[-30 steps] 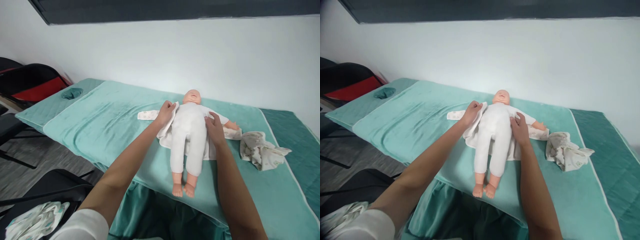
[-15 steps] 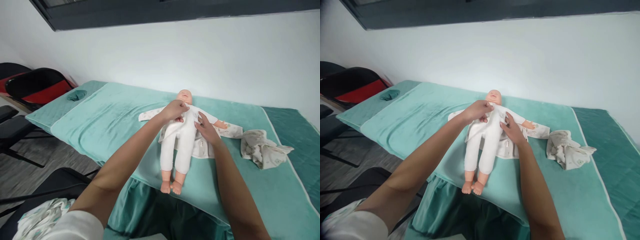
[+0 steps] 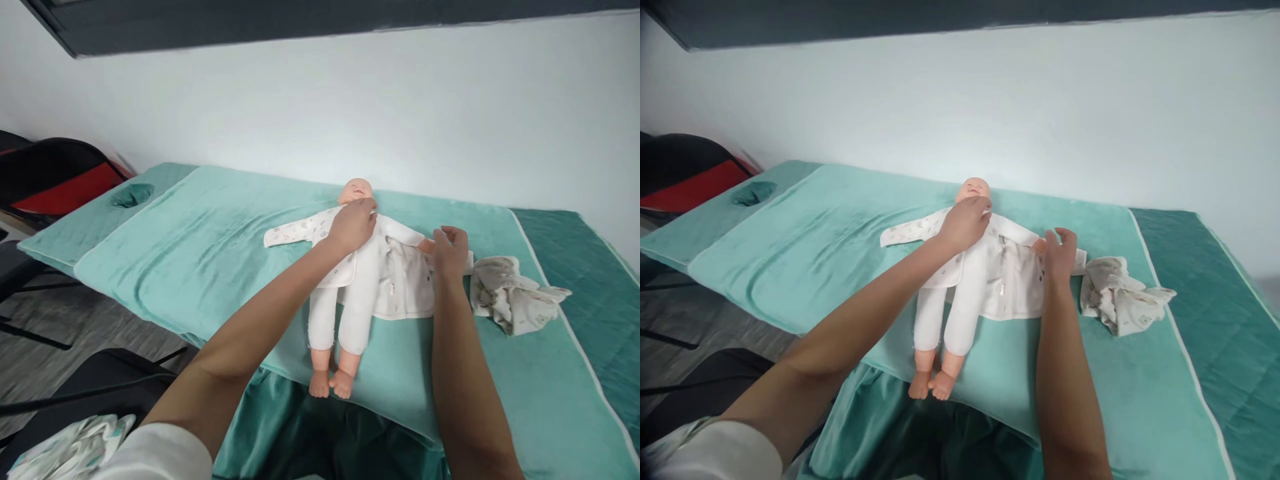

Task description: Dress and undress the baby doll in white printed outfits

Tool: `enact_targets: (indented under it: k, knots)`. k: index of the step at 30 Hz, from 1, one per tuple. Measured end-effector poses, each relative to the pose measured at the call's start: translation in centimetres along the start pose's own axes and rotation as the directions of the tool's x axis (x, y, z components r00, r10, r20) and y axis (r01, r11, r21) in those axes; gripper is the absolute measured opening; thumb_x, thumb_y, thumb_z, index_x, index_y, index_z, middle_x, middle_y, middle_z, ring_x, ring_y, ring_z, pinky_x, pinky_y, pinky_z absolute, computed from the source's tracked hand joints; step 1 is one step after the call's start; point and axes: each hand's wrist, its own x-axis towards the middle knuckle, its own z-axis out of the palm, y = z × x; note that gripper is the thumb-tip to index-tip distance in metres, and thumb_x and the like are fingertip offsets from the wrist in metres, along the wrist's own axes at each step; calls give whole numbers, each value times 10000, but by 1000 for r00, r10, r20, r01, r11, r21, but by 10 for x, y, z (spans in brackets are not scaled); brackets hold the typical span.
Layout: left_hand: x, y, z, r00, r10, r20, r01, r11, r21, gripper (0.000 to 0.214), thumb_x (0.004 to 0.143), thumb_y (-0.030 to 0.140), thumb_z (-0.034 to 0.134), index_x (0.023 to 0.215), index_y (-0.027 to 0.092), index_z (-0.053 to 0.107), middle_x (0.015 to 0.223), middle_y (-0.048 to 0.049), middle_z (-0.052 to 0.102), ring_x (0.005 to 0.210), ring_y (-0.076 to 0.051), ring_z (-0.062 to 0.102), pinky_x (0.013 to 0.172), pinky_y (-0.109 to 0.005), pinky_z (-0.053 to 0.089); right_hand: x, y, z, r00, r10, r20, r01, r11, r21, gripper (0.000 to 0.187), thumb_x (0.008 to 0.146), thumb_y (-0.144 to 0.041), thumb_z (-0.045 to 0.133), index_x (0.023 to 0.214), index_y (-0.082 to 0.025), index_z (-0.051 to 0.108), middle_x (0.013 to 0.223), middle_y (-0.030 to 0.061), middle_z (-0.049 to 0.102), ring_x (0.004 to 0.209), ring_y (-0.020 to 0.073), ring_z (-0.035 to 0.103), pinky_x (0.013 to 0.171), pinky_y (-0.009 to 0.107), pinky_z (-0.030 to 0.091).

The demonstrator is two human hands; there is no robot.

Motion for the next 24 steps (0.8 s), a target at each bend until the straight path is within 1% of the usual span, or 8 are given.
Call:
enact_targets:
  k: [4,7,11,14,18,19,21,24]
  knots:
    - [23,31,19,977,141,159,-176,956,233,252,971,176,462,1160,140,625,1216,-146,685,1174,-274,615,946,-381,461,7,6,-1,979,182,97,-189,979,78,371,777,-457,599,1070,-232,574,1051,48,649,943,222,635,842,391,537]
    - [38,48,42,919,200,341,-302,911,280,315,949,154,495,1247,151,597,1264,-137,670,1210,-272,599,954,-386,453,11,12,-4,985,145,93,-159,973,167,334,729,-362,586,1035,-232,565,1051,58,643,946,217,644,800,372,550]
    - [55,51,62,842,209,497,-395,867,305,371,907,81,505,1252,159,619,1227,-156,690,1184,-299,633,933,-415,447,21,24,-22,992,1,127,-33,969,246,407,618,-227,560,1025,-233,553,1192,82,634,1133,229,638,891,382,543]
    - [65,42,59,828,216,518,-414,858,303,410,873,71,542,1271,144,607,1182,-172,704,1132,-316,663,880,-410,456,28,30,-35,988,7,157,-25,993,115,462,602,-211,578,1062,-235,553,1221,101,634,1038,228,671,846,390,548]
    - [69,28,43,864,209,458,-382,865,324,426,867,70,524,1282,148,576,1176,-172,698,1130,-319,660,847,-400,460,26,21,-35,974,103,203,-41,956,-290,197,684,-315,614,859,-226,608,840,91,675,797,255,649,749,399,509]
    - [69,25,40,870,214,443,-380,865,327,426,866,68,516,1280,152,572,1181,-169,694,1124,-317,659,839,-398,460,22,16,-32,960,103,260,9,918,-397,152,704,-366,628,770,-231,609,754,84,654,779,265,635,739,397,488]
    - [66,23,34,879,222,421,-377,866,329,421,868,66,497,1273,157,568,1189,-167,686,1109,-317,658,824,-399,459,13,5,-26,908,101,406,135,848,-512,265,698,-465,680,620,-235,573,646,64,606,742,266,603,717,384,444]
    - [61,22,27,880,218,421,-371,870,326,413,877,67,477,1268,165,569,1181,-166,682,1103,-316,650,818,-403,454,4,-3,-24,841,112,529,185,860,-476,362,647,-492,724,530,-230,503,538,13,509,659,226,541,658,350,397]
